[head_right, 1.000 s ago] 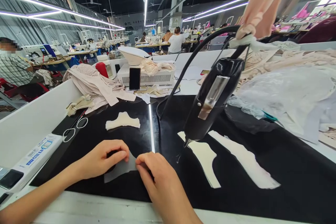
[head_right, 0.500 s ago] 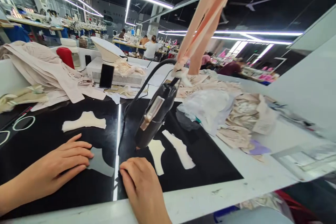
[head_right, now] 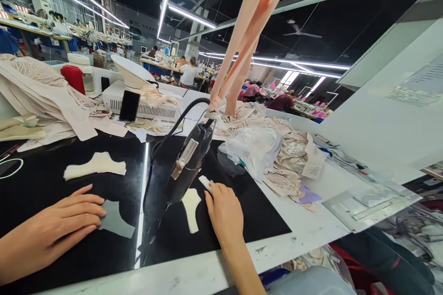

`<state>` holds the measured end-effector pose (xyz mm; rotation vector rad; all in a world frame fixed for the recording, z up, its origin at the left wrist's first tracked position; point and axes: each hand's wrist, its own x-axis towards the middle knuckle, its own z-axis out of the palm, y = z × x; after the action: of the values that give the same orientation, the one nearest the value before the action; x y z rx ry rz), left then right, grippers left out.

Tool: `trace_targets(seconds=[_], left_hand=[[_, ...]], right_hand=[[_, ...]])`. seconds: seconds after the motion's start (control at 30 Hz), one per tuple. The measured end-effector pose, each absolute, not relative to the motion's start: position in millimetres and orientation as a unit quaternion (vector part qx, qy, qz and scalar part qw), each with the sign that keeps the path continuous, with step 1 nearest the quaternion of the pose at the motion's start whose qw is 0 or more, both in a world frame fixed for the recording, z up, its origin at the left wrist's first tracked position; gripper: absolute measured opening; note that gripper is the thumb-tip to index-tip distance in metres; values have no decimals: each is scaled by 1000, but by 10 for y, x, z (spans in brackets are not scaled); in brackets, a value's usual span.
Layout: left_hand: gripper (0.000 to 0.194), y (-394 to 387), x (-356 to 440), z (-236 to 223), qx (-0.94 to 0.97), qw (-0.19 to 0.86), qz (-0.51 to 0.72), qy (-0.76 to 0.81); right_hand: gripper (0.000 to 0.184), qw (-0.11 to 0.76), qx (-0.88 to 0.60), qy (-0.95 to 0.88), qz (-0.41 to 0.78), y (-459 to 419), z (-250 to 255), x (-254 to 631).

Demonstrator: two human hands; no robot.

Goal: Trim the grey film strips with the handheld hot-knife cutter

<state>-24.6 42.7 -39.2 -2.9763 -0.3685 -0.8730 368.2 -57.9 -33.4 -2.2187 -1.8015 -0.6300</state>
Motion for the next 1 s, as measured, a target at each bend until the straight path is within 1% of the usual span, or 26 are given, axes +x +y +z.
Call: trace_targets(seconds=[0.13,0.27,0.43,0.53,0.67,0.87,1.0], left_hand=[[16,412,-248,-412,-951,3,-279,-134],[16,400,-248,-434,-951,-5,-274,-144],[16,401,-248,-460,-951,-19,-268,-151],[17,400,-249,-464,-951,-33,-263,-156],[17,394,-251,-451,-951,-33,-264,-157],[16,393,-253,-441,-951,-26,-265,-155],[17,399,-248,-442,-949,-37,-272,-156]], right_hand=[[15,48,-772,-593,-223,-474,-351,3630],[16,-2,-786,-578,-219,-435,-352,3618],[21,-24,-800,-565,-201,-419,-376,3651],[21,-6,-806,-562,-186,-424,-384,3680],[22,40,-812,-560,-160,-446,-373,3727],[23,126,-820,-551,-93,-451,-336,3765],[23,201,-828,-522,-37,-453,-323,3790]])
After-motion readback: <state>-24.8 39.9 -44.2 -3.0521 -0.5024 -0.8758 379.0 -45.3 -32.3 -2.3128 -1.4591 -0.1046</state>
